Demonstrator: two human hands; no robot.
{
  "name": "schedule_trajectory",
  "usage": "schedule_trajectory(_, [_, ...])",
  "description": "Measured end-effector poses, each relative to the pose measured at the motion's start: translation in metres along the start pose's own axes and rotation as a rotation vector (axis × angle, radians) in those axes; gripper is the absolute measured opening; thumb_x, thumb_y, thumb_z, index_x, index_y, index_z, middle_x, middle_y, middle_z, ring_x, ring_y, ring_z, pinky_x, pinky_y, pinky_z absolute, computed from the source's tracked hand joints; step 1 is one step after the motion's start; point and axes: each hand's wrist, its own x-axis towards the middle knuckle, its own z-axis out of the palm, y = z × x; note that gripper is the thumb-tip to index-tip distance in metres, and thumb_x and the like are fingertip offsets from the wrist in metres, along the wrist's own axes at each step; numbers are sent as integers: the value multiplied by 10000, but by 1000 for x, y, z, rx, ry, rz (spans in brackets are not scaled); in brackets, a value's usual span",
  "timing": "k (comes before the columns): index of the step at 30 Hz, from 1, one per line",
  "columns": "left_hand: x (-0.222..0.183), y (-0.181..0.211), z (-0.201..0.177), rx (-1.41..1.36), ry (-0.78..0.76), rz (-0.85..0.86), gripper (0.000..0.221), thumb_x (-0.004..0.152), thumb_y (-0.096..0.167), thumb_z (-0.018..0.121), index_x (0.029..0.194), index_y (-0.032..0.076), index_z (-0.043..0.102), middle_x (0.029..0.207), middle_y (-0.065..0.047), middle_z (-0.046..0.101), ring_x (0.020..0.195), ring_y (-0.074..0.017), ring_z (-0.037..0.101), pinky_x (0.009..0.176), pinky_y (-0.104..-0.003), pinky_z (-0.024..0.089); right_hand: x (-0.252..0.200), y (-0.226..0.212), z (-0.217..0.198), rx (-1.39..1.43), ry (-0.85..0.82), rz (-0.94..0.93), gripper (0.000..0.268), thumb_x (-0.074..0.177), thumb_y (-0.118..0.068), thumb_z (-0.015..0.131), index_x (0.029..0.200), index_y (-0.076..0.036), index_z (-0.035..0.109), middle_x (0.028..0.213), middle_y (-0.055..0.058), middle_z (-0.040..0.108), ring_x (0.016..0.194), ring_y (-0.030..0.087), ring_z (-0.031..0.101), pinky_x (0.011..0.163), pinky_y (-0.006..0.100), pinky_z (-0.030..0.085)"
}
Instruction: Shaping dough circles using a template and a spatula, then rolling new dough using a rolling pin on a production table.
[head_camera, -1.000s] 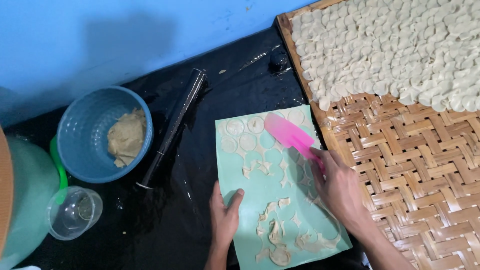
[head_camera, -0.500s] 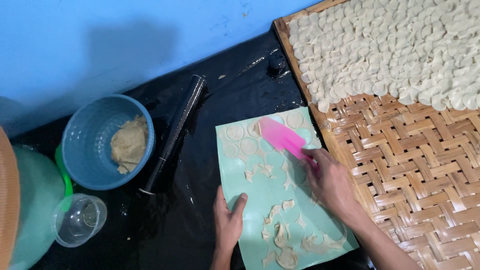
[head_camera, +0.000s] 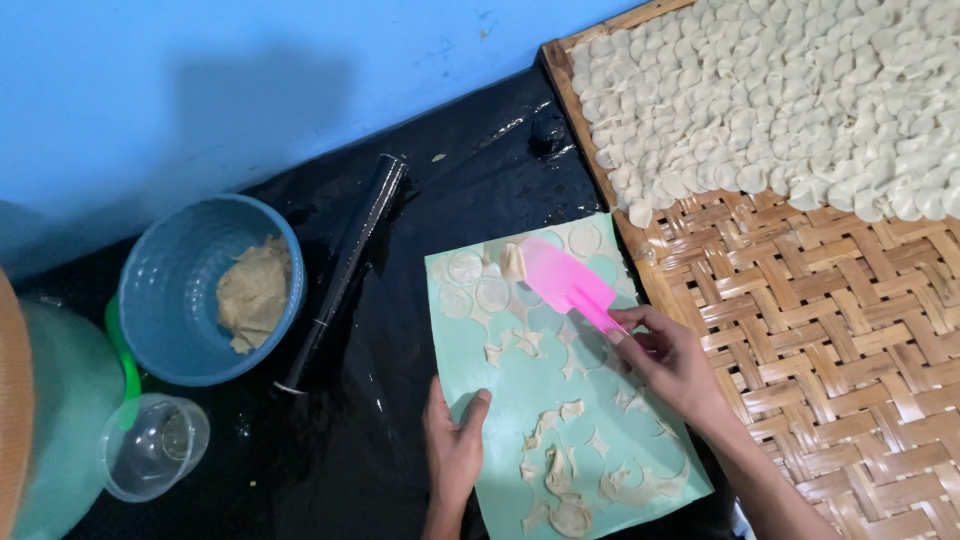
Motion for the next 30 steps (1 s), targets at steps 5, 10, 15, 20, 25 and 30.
schedule_trajectory(5, [1, -9, 2, -64, -10, 14, 362, 875, 46, 680, 1219, -19, 590, 1026, -163, 749, 891, -199, 705, 782, -350, 559, -11, -5, -29, -91, 215, -32, 287, 959, -152, 683, 1215, -22, 688, 836, 47, 733, 663, 100, 648, 582, 253, 516])
schedule_trajectory(10, [5, -21, 8, -79, 2, -19, 349, 872, 24, 682, 1205, -31, 592, 1015, -175, 746, 872, -208, 703, 761, -359, 562, -13, 5, -68, -432, 484, -45, 300, 991, -208, 664, 1231, -29, 683, 937, 146, 780, 706, 167, 728, 606, 304, 567])
schedule_trajectory(15, [5, -23, 7, -40, 4, -3, 350, 880, 27, 684, 1211, -34, 585, 1018, -181, 746, 880, -197, 699, 772, -353, 557, -6, -15, -81, -527, 515, 79, 334, 1008, -244, 646, 1275, -46, 675, 1028, 181, 781, 690, 255, 737, 578, 410, 580])
schedule_trajectory(20, [4, -26, 8, -75, 5, -22, 369, 875, 15, 669, 1229, -33, 574, 1031, -183, 745, 895, -201, 708, 784, -352, 563, 3, 17, -90, -508, 475, -76, 332, 1006, -248, 660, 1256, -32, 685, 1035, 199, 780, 804, 260, 750, 665, 410, 595])
schedule_trajectory(25, [5, -24, 8, -69, 3, -11, 386, 874, 17, 668, 1244, -26, 566, 1039, -181, 746, 905, -198, 708, 794, -348, 559, -5, -7, -82, -679, 509, -21, 329, 1023, -263, 638, 1265, -44, 680, 1045, 206, 755, 755, 269, 751, 635, 422, 600])
schedule_trajectory(30, [3, -15, 9, -17, 7, -64, 361, 888, 26, 657, 1234, -29, 572, 1028, -187, 741, 898, -213, 716, 786, -359, 567, -9, -9, -78, -980, 566, -28, 329, 1001, -261, 654, 1273, -79, 690, 1109, 176, 692, 617, 274, 687, 508, 413, 543])
